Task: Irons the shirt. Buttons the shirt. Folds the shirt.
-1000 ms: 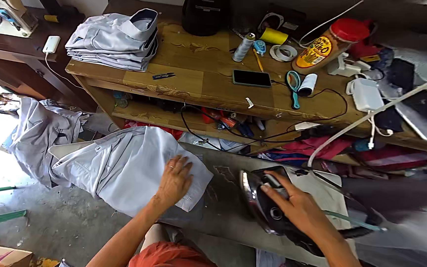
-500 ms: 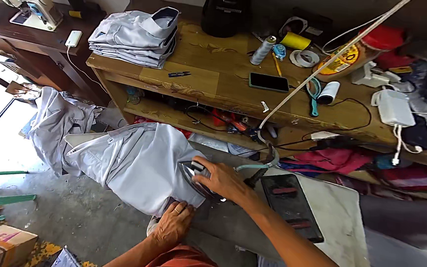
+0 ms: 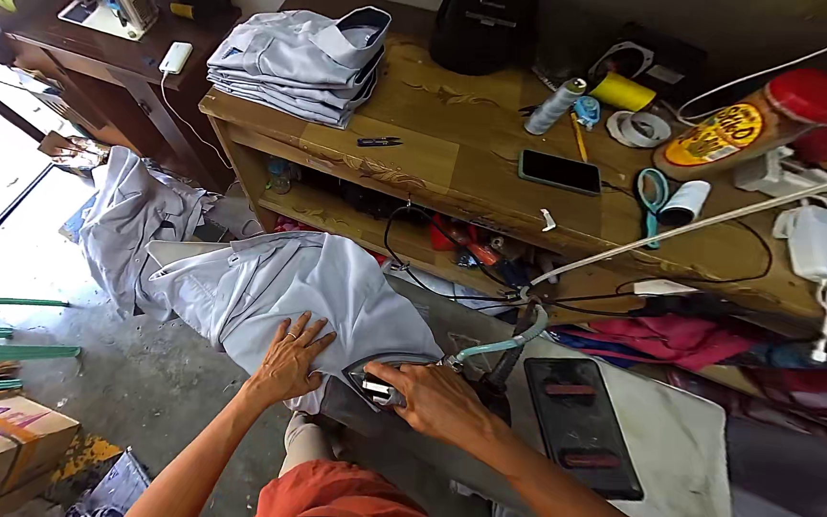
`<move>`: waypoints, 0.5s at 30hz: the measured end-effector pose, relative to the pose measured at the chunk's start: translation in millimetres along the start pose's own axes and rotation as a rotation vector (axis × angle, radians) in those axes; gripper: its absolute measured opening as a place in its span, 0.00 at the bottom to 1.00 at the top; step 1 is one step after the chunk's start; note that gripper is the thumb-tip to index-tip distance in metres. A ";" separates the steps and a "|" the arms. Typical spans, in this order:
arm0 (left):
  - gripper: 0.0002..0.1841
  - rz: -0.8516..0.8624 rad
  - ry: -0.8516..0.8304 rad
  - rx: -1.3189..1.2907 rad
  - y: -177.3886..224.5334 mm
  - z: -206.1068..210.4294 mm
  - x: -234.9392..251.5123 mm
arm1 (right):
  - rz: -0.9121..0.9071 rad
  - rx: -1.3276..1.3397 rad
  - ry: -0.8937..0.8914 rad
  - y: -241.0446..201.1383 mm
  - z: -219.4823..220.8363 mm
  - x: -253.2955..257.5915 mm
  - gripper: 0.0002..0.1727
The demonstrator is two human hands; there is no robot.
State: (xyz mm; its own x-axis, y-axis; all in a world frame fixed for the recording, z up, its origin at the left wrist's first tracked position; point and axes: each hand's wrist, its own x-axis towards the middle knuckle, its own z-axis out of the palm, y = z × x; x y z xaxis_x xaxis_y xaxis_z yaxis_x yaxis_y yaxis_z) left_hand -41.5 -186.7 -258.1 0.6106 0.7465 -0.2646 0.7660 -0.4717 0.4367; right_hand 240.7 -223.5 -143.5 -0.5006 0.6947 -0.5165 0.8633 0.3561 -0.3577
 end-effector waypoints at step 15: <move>0.42 0.014 -0.044 -0.042 -9.7 -0.5 4.1 | 0.024 -0.029 -0.104 -19.2 21.6 -29.5 0.36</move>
State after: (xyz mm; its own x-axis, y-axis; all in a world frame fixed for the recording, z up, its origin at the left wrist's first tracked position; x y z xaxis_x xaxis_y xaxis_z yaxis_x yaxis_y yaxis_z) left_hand -46.6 -178.8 -263.0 0.6298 0.7185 -0.2952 0.7490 -0.4612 0.4757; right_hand 237.5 -264.3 -138.2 -0.4827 0.6348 -0.6034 0.8757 0.3594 -0.3224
